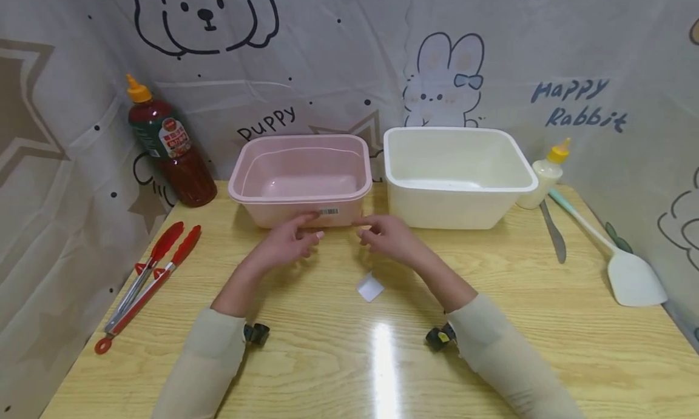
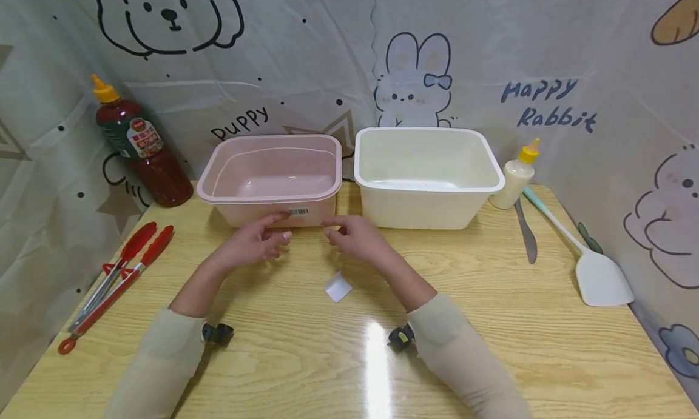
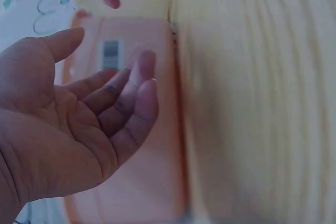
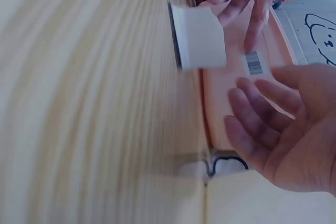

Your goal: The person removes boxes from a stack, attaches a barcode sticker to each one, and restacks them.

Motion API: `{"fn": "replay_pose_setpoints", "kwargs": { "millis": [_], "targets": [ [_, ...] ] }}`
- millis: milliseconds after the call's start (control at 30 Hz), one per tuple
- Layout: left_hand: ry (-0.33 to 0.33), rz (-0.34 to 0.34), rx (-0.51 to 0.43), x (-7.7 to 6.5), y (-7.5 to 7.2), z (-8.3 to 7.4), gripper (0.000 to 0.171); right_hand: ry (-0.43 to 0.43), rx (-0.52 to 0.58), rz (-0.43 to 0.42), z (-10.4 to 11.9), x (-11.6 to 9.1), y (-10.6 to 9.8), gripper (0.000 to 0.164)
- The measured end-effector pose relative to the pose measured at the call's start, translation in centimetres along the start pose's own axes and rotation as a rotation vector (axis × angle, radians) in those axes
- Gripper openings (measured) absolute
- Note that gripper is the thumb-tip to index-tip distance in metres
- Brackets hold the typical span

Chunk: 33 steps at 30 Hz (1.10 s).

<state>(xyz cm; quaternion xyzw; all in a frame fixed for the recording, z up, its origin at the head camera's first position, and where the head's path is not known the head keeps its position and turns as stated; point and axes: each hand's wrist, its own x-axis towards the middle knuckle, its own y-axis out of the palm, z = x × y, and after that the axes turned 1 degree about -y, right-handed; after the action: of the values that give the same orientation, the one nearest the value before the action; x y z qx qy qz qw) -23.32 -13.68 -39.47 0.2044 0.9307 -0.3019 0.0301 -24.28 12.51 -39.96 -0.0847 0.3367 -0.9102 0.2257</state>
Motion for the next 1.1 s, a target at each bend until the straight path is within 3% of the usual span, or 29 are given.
{"fn": "replay_pose_setpoints", "kwargs": {
  "millis": [200,367,533,700,933,1100],
  "targets": [
    [0.045,0.035,0.08,-0.5,0.8,-1.7,0.064,-0.033,-0.235,0.217,-0.3,-1.7,-0.6,0.044],
    [0.051,0.036,0.057,-0.5,1.6,-1.9,0.063,-0.061,-0.364,0.33,0.0,-2.4,0.3,0.052],
    [0.04,0.051,0.048,-0.3,2.3,-2.0,0.061,-0.065,-0.467,0.334,0.6,-3.2,1.2,0.051],
    [0.014,0.055,0.054,-0.3,2.6,-2.4,0.061,-0.066,-0.503,0.328,0.9,-3.5,1.5,0.031],
    [0.016,0.055,0.086,-0.2,3.1,-2.8,0.06,-0.035,-0.45,0.328,-0.1,-3.4,1.2,0.007],
    [0.016,0.06,0.117,0.2,3.4,-2.8,0.059,-0.041,-0.357,0.259,-0.7,-3.5,0.0,0.007]
  ]
}}
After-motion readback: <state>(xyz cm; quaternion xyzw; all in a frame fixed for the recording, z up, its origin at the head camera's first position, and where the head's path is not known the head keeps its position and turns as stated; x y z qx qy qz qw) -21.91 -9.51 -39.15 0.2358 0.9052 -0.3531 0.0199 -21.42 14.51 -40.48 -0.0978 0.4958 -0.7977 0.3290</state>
